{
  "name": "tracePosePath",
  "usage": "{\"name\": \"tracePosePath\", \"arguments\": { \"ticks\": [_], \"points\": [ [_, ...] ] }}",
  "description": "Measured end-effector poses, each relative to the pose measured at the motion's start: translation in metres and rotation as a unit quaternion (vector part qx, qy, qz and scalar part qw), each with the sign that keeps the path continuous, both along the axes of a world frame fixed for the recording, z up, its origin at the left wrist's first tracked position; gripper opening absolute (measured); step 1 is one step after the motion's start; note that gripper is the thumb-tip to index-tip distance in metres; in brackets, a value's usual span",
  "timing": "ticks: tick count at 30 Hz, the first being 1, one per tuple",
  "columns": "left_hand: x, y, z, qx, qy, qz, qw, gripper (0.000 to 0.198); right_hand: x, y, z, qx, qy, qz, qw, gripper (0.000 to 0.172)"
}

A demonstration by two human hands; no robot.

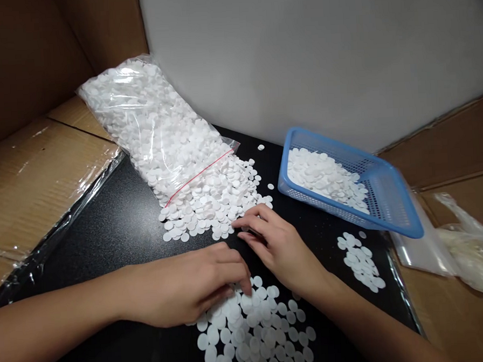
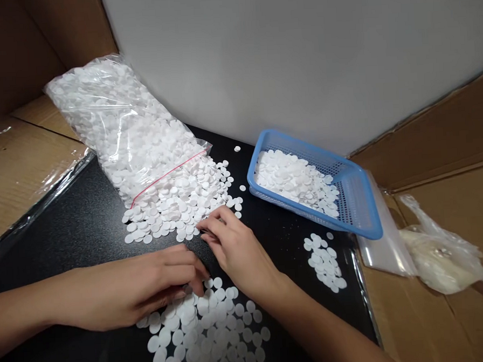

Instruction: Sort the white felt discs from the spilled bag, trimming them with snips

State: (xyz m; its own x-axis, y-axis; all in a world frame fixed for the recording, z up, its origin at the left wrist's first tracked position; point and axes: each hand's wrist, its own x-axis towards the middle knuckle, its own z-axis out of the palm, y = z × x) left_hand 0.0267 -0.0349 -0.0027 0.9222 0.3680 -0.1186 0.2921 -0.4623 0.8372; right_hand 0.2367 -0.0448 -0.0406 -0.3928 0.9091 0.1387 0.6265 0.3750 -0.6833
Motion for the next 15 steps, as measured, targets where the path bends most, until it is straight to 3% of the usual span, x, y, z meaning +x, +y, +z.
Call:
{"name": "tracePosePath", "arguments": {
  "ticks": [3,6,10,15],
  "points": [
    [-0.002,0.008,-0.008,0.041,0.001,0.092,0.995,0.015,-0.006,0.006,-0.006,0.012,-0.025,0.019,0.999,0.017],
    [-0.005,0.017,-0.021,0.155,0.021,0.192,0.969,0.01,-0.007,0.008,-0.006,0.015,-0.032,0.029,0.999,0.013],
    [-0.007,0.022,-0.03,0.22,0.064,0.192,0.954,0.006,-0.002,-0.001,-0.001,0.009,-0.021,0.056,0.998,0.02],
    [-0.005,0.02,-0.023,0.183,0.029,0.193,0.964,0.01,0.003,-0.017,0.005,-0.059,0.015,0.001,0.998,0.015]
  ]
}}
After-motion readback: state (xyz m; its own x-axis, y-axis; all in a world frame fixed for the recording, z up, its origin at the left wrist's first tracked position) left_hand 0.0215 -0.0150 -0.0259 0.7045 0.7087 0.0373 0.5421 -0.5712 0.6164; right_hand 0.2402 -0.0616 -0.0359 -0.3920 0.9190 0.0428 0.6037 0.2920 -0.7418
